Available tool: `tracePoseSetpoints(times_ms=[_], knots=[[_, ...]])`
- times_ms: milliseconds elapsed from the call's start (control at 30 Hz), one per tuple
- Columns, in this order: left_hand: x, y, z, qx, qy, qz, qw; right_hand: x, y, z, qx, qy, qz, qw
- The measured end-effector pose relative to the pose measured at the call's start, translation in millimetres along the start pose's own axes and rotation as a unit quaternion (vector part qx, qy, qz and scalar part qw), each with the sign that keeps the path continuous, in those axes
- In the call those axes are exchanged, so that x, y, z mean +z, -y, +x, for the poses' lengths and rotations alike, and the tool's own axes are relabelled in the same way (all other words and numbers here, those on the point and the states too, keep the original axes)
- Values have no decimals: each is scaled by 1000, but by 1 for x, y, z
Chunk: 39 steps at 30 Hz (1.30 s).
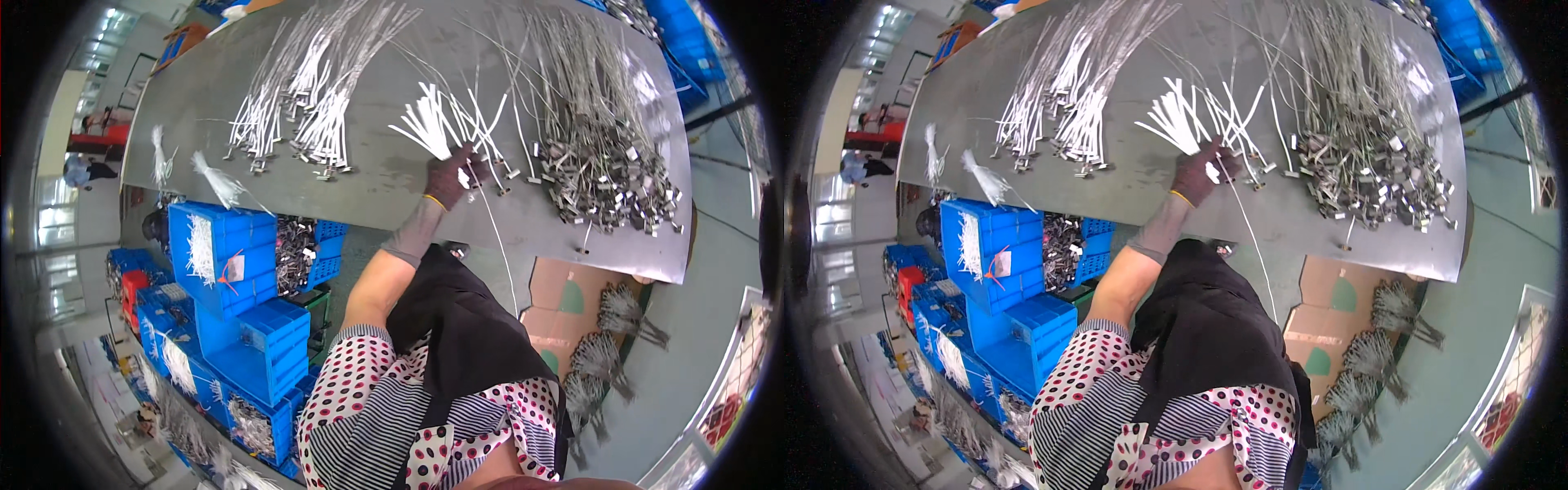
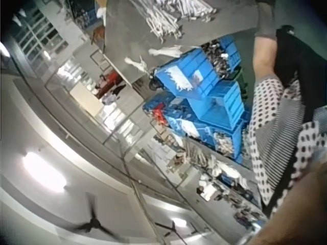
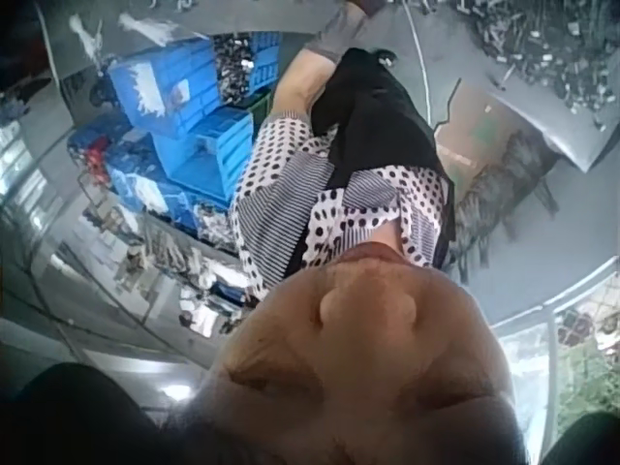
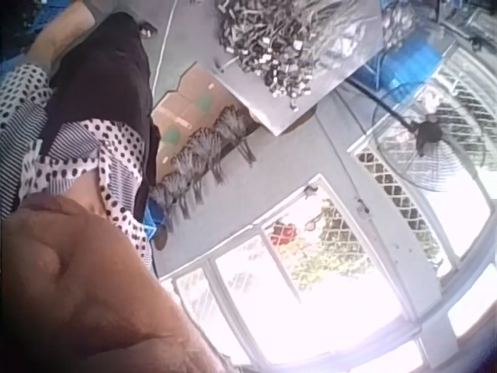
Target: The person is sorting and organizing bundles of white electrical wires with connectors at a workbench.
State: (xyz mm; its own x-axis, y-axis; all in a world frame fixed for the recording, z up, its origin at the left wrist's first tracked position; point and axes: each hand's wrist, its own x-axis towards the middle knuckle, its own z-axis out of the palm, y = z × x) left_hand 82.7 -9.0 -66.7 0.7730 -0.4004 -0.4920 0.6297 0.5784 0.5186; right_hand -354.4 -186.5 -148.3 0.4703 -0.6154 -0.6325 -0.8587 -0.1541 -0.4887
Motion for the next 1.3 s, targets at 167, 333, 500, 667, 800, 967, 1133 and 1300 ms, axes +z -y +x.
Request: tracePoseSetpoints(times_ms=[167,333,500,667,800,967,1133,1300], knots=[[-15,18,6,-14,47,-16,999,1,32,-5,-34,16,34,999],[-45,24,10,77,73,101,989,-3,40,-24,-30,3,82,996],[-40,-50,-12,80,-14,-20,996,-1,9,-40,-49,-70,72,994],[-31,-52,4,100,15,-55,993,24,-94,-10,-10,149,34,988],[-17,-35,1,79,4,-38,996,12,-162,37,17,368,1,930],[-22,-25,-11,73,-33,-3,997,31,-62,-12,-5,-30,90,996],[6,13,-19,-5,11,71,997,6,75,-19,-67,-28,92,993],[24,58,-39,-77,69,95,990,-10,202,13,-100,63,224,967]])
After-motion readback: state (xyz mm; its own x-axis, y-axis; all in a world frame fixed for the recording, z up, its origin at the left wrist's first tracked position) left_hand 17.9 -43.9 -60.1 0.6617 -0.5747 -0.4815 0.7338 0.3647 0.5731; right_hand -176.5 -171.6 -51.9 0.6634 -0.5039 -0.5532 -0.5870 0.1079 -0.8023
